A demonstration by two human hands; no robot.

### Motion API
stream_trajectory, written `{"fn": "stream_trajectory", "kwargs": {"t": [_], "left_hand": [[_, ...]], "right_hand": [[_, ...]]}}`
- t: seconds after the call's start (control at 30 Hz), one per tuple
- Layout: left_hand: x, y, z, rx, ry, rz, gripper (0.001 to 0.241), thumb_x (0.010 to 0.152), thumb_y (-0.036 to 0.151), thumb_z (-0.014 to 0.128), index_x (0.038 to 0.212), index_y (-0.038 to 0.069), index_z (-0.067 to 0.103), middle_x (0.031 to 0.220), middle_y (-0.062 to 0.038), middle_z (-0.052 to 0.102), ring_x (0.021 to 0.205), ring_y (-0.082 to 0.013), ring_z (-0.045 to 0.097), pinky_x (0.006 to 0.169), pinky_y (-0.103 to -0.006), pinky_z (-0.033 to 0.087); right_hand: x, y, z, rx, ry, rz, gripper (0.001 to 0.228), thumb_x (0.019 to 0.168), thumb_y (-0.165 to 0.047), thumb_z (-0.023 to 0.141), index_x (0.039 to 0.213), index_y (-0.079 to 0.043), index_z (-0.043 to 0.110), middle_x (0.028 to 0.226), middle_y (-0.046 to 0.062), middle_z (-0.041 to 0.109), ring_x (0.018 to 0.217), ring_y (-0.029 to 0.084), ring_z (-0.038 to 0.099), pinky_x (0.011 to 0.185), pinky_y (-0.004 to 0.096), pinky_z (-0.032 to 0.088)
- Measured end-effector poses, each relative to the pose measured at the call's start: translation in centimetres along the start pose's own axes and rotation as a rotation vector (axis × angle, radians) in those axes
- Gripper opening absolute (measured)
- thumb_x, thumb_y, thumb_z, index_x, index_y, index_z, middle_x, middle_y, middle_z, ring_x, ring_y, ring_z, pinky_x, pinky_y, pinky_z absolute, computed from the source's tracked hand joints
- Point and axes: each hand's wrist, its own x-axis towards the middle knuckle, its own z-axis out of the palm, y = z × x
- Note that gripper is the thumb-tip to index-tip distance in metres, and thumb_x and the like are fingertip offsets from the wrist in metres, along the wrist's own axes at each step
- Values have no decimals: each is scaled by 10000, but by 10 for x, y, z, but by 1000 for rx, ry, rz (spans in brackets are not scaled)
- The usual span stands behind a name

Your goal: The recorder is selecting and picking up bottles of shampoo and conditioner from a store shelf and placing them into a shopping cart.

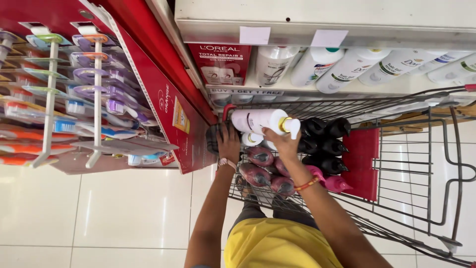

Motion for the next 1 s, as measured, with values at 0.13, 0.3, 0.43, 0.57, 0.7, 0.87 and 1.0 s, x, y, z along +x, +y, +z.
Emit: {"fn": "stream_trajectory", "kwargs": {"t": [0.13, 0.3, 0.43, 0.57, 0.7, 0.87, 1.0], "left_hand": [[-11, 1, -1, 248, -355, 106, 439, 960, 243, 542, 1346, 66, 656, 1631, -119, 367, 1542, -411, 191, 1201, -595, 227], [-15, -3, 16, 280, -324, 123, 501, 962, 228, 535, 1419, 26, 575, 1636, -132, 371, 1540, -388, 193, 1205, -532, 247], [-14, -4, 0, 25, -207, 42, 721, 899, 295, 596, 1543, 24, 416, 1590, -123, 397, 1517, -360, 208, 1195, -516, 248], [-15, -8, -6, -207, -138, 27, 802, 873, 368, 660, 1532, -16, 411, 1589, -120, 426, 1530, -375, 218, 1194, -522, 254], [-16, -10, -10, -208, -203, 56, 728, 862, 364, 660, 1475, 29, 454, 1553, -126, 450, 1514, -400, 211, 1177, -551, 250], [-14, -8, -18, -317, -194, -27, 750, 842, 343, 700, 1455, -22, 470, 1528, -132, 494, 1529, -378, 235, 1197, -541, 266], [-13, -8, -20, -328, -163, -21, 783, 823, 342, 726, 1450, -44, 458, 1526, -175, 484, 1529, -367, 259, 1204, -531, 274]], "right_hand": [[-11, 15, 34, -28, 90, -44, 517, 698, -112, 927, 1089, 27, 619, 955, 62, 698, 806, 137, 661, 732, 292, 590], [-17, 62, 66, -209, 196, -133, 551, 683, -156, 968, 1060, 27, 610, 906, 89, 698, 791, 174, 641, 741, 316, 559], [-12, 63, 89, -408, 236, 37, 647, 648, -301, 957, 1105, 7, 618, 922, 138, 743, 836, 264, 716, 746, 384, 581], [-1, 79, 100, -713, 144, 271, 739, 606, -441, 952, 1117, -13, 634, 957, 193, 742, 915, 387, 730, 756, 475, 580], [7, 93, 96, -783, 56, 264, 718, 596, -445, 921, 1116, -29, 654, 983, 192, 740, 917, 411, 723, 759, 498, 582], [7, 86, 94, -884, -23, 81, 774, 609, -431, 925, 1193, -9, 641, 1085, 213, 643, 880, 447, 690, 715, 531, 572], [-1, 73, 92, -876, 11, -25, 776, 660, -355, 911, 1262, 27, 606, 1120, 225, 591, 899, 451, 644, 699, 543, 549]]}}
